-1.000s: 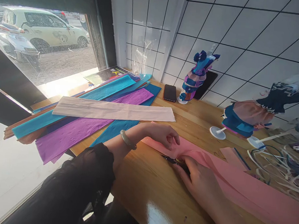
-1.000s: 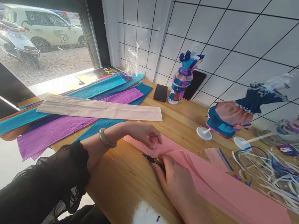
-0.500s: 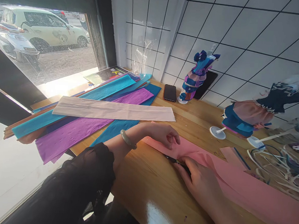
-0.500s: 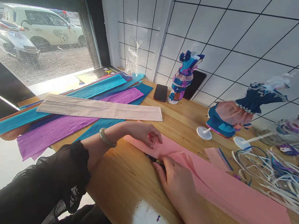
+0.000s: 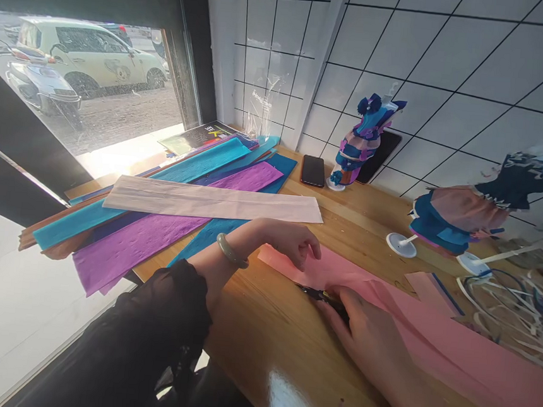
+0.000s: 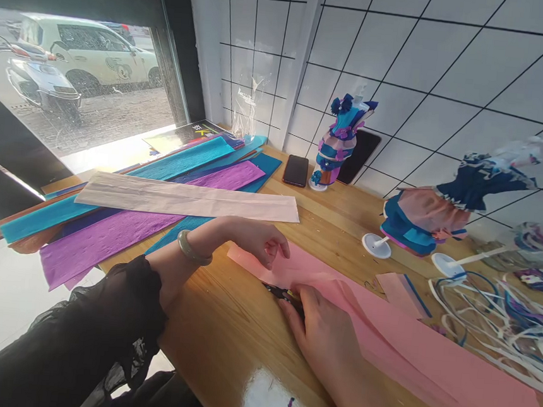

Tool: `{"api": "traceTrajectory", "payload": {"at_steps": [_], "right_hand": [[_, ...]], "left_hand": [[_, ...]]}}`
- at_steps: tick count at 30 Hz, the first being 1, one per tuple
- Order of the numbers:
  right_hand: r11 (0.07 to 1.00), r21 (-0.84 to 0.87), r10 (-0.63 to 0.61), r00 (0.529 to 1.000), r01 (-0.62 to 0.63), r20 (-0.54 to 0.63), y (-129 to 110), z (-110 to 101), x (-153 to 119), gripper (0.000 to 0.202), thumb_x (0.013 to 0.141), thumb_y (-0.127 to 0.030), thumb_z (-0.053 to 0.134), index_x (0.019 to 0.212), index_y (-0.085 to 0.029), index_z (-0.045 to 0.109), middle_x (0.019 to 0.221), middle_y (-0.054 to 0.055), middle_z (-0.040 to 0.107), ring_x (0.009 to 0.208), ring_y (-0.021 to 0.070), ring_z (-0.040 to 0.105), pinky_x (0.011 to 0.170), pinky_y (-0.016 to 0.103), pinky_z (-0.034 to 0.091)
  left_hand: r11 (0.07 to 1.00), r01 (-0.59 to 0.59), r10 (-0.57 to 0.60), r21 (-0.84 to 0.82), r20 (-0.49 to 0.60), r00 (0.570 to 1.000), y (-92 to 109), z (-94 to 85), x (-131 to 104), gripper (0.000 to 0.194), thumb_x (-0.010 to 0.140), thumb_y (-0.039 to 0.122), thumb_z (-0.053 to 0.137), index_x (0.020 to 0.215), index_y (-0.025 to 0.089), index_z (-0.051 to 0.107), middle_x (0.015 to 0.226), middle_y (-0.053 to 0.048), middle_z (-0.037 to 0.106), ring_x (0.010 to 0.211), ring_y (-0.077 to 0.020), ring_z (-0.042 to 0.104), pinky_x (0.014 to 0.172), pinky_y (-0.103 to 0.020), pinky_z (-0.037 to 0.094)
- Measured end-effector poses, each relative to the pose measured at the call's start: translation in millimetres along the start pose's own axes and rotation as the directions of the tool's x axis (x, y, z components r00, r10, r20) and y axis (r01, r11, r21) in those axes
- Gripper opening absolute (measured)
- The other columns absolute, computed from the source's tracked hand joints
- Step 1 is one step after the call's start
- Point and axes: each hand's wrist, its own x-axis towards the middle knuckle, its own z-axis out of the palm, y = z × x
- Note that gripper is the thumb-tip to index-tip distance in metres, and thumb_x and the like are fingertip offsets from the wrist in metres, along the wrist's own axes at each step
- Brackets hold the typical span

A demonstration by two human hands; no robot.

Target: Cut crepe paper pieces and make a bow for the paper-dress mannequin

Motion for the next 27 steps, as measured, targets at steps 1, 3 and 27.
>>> {"api": "traceTrajectory", "payload": {"at_steps": [1,3,27], "right_hand": [[1.000,0.007,0.008,1.000,-0.008,0.015,-0.4,-0.4,0.3,0.038,0.089,-0.048,0.034,0.103,-0.019,0.055,0.096,0.006,0.071,0.083,0.0239,0.067,0.065,0.037,0.054],[1.000,0.019,0.021,0.999,-0.022,0.029,-0.5,-0.8,0.4,0.038,0.089,-0.048,0.034,0.103,-0.019,0.054,0.096,0.006,0.070,0.083,0.0239,0.067,0.066,0.037,0.053],[0.997,0.054,0.045,0.997,-0.049,0.068,-10.5,-10.0,3.9,0.031,0.089,-0.045,0.035,0.097,-0.022,0.054,0.093,0.005,0.070,0.083,0.0228,0.065,0.068,0.036,0.047]], "left_hand": [[1.000,-0.011,0.011,0.007,0.002,1.000,-0.2,0.7,0.8,0.048,0.067,0.026,0.062,0.114,0.021,0.056,0.086,0.001,0.061,0.076,-0.0125,0.055,0.065,-0.022,0.041],[0.999,-0.017,0.018,0.027,-0.006,1.000,-0.1,2.2,2.1,0.046,0.066,0.026,0.062,0.112,0.020,0.057,0.088,0.001,0.062,0.078,-0.0131,0.055,0.066,-0.023,0.042],[0.994,-0.110,0.110,0.000,0.006,0.994,2.9,7.6,7.4,0.025,0.069,0.021,0.061,0.094,0.017,0.062,0.086,-0.001,0.062,0.077,-0.0123,0.054,0.064,-0.022,0.041]]}}
